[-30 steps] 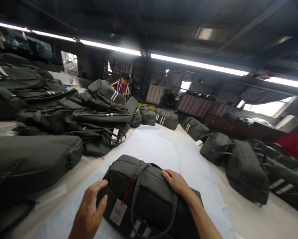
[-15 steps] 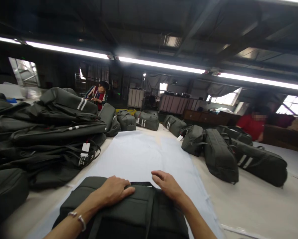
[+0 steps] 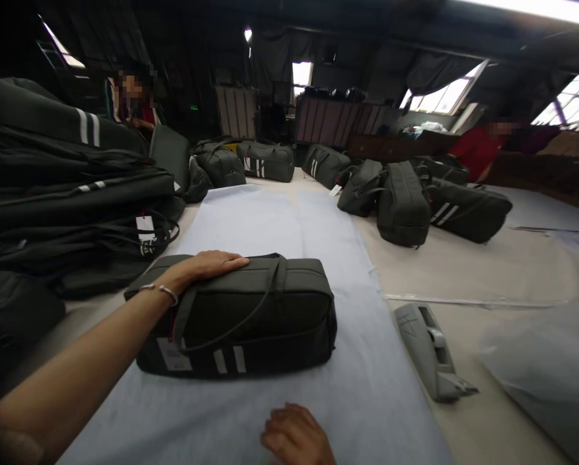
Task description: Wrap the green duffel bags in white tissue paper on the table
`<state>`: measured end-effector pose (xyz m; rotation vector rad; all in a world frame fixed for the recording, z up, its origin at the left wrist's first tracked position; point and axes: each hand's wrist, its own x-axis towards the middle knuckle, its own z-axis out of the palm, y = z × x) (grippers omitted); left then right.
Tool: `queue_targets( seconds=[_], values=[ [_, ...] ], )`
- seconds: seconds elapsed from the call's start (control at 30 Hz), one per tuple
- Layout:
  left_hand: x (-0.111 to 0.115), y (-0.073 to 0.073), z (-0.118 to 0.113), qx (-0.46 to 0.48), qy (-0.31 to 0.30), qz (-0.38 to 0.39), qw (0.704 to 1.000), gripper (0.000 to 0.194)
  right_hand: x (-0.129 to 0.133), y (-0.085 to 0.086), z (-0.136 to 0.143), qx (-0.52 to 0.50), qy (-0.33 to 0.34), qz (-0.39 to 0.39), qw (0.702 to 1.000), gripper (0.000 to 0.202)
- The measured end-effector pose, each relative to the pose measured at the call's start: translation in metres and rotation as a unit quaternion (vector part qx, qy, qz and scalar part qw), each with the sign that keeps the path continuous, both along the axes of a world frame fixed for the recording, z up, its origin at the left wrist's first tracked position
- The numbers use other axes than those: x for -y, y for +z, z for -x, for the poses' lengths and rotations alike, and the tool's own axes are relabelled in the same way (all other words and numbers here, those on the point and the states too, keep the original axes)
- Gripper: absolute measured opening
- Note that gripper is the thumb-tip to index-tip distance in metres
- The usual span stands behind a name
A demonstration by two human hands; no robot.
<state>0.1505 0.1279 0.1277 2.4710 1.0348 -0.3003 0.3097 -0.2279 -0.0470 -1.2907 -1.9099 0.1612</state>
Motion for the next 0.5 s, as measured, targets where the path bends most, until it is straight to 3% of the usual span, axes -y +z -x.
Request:
queue_targets(
  seconds=[0.03, 0.07, 0.13, 0.17, 0.23, 0.4, 0.5],
  values=[
    [-0.002, 0.001, 0.0, -0.002, -0.002, 0.006, 1.0, 0.073, -0.01, 0.004, -0.005, -0.025, -0.048, -0.008, 0.999, 0.018],
    [-0.003, 0.002, -0.001, -0.002, -0.004, 0.011, 1.0, 0.075, -0.02, 0.008, -0.017, -0.072, -0.145, -0.007, 0.987, 0.022],
    [-0.004, 0.002, 0.0, 0.003, -0.008, 0.017, 1.0, 0.078, -0.04, 0.014, -0.054, -0.192, -0.373, 0.015, 0.908, 0.039],
    [-0.003, 0.001, 0.0, 0.006, -0.01, 0.019, 1.0, 0.078, -0.047, 0.013, -0.073, -0.242, -0.436, 0.039, 0.866, 0.052],
    [-0.002, 0.0, 0.002, 0.014, -0.012, 0.026, 0.999, 0.079, -0.058, 0.007, -0.099, -0.282, -0.445, 0.105, 0.843, 0.071],
    [-0.001, -0.002, 0.007, 0.031, -0.018, 0.044, 0.998, 0.081, -0.081, -0.02, -0.097, -0.304, -0.29, 0.155, 0.894, 0.109],
    [0.001, -0.001, 0.008, 0.033, -0.028, 0.05, 0.998, 0.08, -0.087, -0.018, -0.092, -0.324, -0.251, 0.176, 0.895, 0.104]
  ],
)
